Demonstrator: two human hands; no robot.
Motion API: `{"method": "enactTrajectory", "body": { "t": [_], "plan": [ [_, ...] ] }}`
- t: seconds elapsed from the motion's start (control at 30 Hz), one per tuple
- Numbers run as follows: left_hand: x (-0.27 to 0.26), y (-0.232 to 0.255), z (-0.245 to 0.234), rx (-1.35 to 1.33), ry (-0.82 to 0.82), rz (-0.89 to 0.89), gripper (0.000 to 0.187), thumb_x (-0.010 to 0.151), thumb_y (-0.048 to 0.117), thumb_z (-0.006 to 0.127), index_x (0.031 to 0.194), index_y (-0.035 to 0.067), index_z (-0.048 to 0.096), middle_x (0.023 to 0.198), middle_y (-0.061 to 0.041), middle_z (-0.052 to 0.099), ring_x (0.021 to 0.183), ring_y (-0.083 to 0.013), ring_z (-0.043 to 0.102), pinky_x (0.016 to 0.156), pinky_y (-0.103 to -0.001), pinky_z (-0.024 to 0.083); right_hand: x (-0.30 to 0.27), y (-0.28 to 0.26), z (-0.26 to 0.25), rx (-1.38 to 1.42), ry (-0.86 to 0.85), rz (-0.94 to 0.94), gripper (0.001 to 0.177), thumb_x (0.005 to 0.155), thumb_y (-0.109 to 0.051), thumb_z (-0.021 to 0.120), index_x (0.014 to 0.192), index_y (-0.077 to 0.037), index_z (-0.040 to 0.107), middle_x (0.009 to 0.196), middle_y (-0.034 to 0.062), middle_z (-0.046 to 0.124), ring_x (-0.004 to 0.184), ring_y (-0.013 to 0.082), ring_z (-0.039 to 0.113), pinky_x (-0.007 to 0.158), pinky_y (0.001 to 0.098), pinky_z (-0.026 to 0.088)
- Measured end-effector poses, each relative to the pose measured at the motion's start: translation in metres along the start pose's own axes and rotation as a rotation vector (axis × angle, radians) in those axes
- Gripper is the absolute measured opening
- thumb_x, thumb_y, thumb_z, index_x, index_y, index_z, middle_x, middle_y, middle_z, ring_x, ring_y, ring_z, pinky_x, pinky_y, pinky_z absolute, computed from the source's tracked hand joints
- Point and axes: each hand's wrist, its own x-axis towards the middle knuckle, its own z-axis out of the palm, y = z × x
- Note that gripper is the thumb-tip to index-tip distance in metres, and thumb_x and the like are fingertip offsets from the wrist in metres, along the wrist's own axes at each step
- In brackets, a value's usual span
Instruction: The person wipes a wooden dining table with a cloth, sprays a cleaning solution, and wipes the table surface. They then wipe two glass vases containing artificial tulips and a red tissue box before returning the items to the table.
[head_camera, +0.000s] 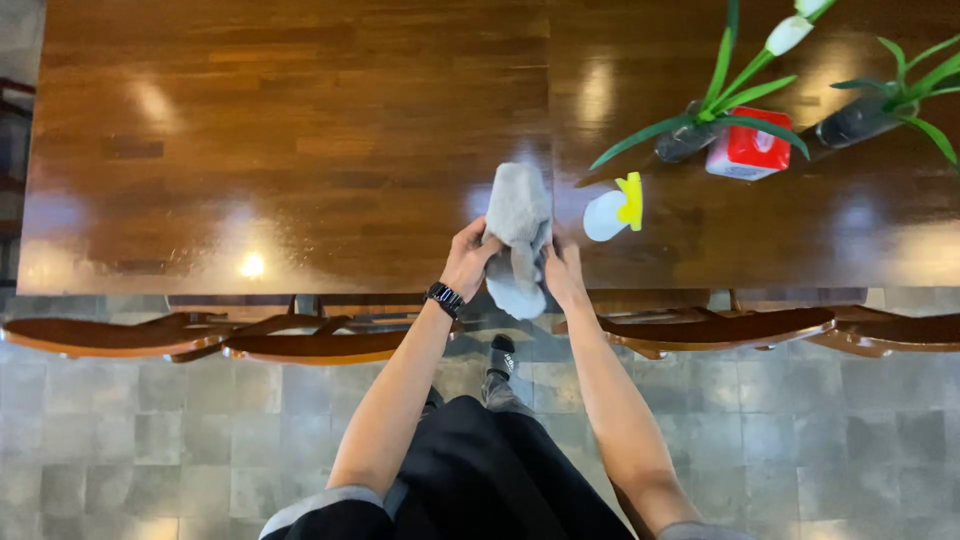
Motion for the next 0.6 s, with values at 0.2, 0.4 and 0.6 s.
{"method": "enactTrajectory", "body": {
  "t": [0.2, 0.4, 0.6],
  "plan": [
    [-0.034, 0.038, -0.036, 0.645, 0.158, 0.243, 0.024, 0.099, 0.009, 0.067, 0.121, -0.001, 0.067, 0.099, -0.008, 0.074, 0.088, -0.0134, 0.062, 0.080, -0.028, 0.053, -0.004, 0.024, 0.050, -0.036, -0.106, 0.314, 0.017, 0.102, -0.007, 0.062, 0.113, 0.003, 0.071, 0.085, 0.0024, 0.066, 0.074, 0.0103, 0.055, 0.067, 0.0292, 0.047],
    [-0.069, 0.066, -0.111, 0.617, 0.309, 0.450, 0.025, 0.100, 0.006, 0.061, 0.124, 0.001, 0.064, 0.108, -0.012, 0.075, 0.101, -0.0190, 0.071, 0.090, -0.031, 0.055, -0.013, -0.034, 0.108, -0.330, 0.061, 0.069, 0.024, 0.104, -0.020, 0.061, 0.097, 0.002, 0.067, 0.079, 0.0015, 0.067, 0.070, 0.0074, 0.062, 0.064, 0.0280, 0.048],
    [-0.128, 0.162, -0.187, 1.016, 0.426, 0.581, 0.034, 0.096, 0.003, 0.067, 0.130, 0.008, 0.067, 0.110, -0.017, 0.068, 0.100, -0.0332, 0.068, 0.091, -0.037, 0.055, -0.017, -0.049, 0.127, -0.330, 0.254, 0.076, 0.029, 0.102, -0.029, 0.072, 0.097, 0.000, 0.071, 0.080, 0.0069, 0.071, 0.073, 0.0090, 0.059, 0.066, 0.0284, 0.049]
  ]
}}
